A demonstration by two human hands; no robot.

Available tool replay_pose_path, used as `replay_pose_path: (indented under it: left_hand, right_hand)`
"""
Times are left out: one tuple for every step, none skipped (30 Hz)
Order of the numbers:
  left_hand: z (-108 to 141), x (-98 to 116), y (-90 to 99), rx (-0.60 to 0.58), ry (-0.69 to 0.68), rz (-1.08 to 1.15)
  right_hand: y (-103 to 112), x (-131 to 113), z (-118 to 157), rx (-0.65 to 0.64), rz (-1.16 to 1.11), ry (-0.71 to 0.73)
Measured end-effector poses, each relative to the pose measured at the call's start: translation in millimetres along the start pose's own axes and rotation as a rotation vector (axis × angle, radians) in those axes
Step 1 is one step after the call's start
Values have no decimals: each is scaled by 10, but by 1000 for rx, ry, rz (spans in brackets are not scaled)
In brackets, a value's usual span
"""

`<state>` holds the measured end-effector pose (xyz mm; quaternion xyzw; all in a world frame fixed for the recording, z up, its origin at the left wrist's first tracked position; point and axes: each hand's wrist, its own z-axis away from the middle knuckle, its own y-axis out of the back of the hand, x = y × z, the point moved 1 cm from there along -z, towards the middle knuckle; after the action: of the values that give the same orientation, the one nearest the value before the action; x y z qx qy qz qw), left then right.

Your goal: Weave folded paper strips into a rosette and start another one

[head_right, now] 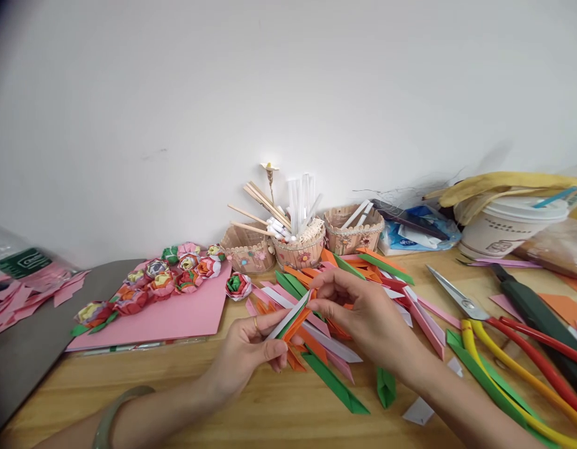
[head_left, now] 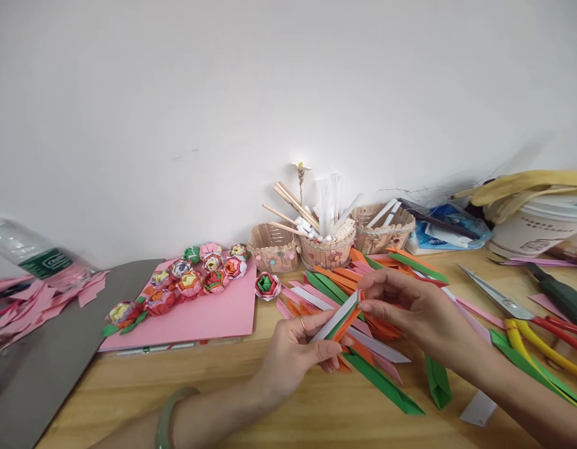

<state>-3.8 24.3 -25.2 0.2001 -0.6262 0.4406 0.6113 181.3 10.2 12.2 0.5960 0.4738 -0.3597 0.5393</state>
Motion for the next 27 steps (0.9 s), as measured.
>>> replay_pose_path:
  left_hand:
    - [1, -1, -1, -17, 2, 2]
    - [3, 0, -3, -34, 4, 1]
    - [5, 2, -5, -52, 9, -2]
    - [7, 6, -7, -66, 16, -6]
    - [9, 9, -9, -76, 25, -13]
    - [11, 12, -11, -82, 35, -20]
    - [14, 12, -12, -85, 46, -30]
    - [17, 10, -12, -87, 56, -42]
    - [19, 6, -11, -89, 64, -53]
    - [21, -1, -10, -87, 66, -62]
    - [22, -10, -8, -83, 65, -68]
    - [20, -19, -5, -72, 59, -74]
    - [18, -28, -1, -59, 48, -81]
    - [13, -35, 3, -43, 32, -90]
    - [8, -40, 8, -28, 15, -104]
    - [3, -43, 12, -16, -2, -121]
    - [-2, -44, 16, -8, -16, -139]
    - [-5, -44, 21, 1, -28, -157]
    - [-7, -42, 25, 9, -36, -172]
    - [-6, -39, 30, 15, -42, -184]
    - [-5, -35, 33, 19, -46, -195]
    - [-2, -31, 36, 23, -51, -203]
    - [1, -27, 38, 25, -56, -211]
    - [3, -24, 40, 29, -60, -216]
    - [4, -22, 41, 32, -62, -220]
    - [4, -21, 42, 38, -61, -223]
    - [3, -22, 42, 44, -60, -225]
  right_hand:
    - [-1, 14, -4, 7, -4, 8]
    - [-2, 28, -8, 11, -10, 15]
    - [-2, 40, -10, 16, -16, 21]
    - [-2, 49, -11, 20, -20, 27]
    - [-3, 54, -10, 23, -24, 31]
    - [-3, 55, -9, 25, -27, 35]
    - [-4, 51, -7, 24, -36, 36]
    - [-5, 43, -5, 17, -49, 36]
    - [-6, 31, -3, 2, -62, 34]
    - [-7, 16, -3, -23, -69, 31]
    - [-8, 0, -2, -51, -69, 29]
    - [-8, -15, -2, -79, -62, 25]
    - [-8, -27, -2, -100, -54, 20]
    - [-7, -35, -3, -114, -50, 14]
    - [-7, -39, -3, -120, -55, 7]
    - [-9, -39, -4, -122, -66, -3]
    - [-11, -35, -5, -121, -80, -15]
    - [-14, -30, -7, -121, -92, -26]
    - [-18, -25, -10, -120, -100, -31]
    - [-21, -22, -14, -117, -102, -31]
    - [-22, -21, -17, -115, -103, -28]
    - [-23, -22, -20, -119, -104, -29]
    - [-22, -24, -23, -126, -106, -36]
    - [-20, -25, -24, -135, -108, -47]
    - [-19, -25, -25, -145, -108, -60]
    - [-17, -22, -25, -151, -104, -70]
    - [-16, -17, -25, -153, -97, -74]
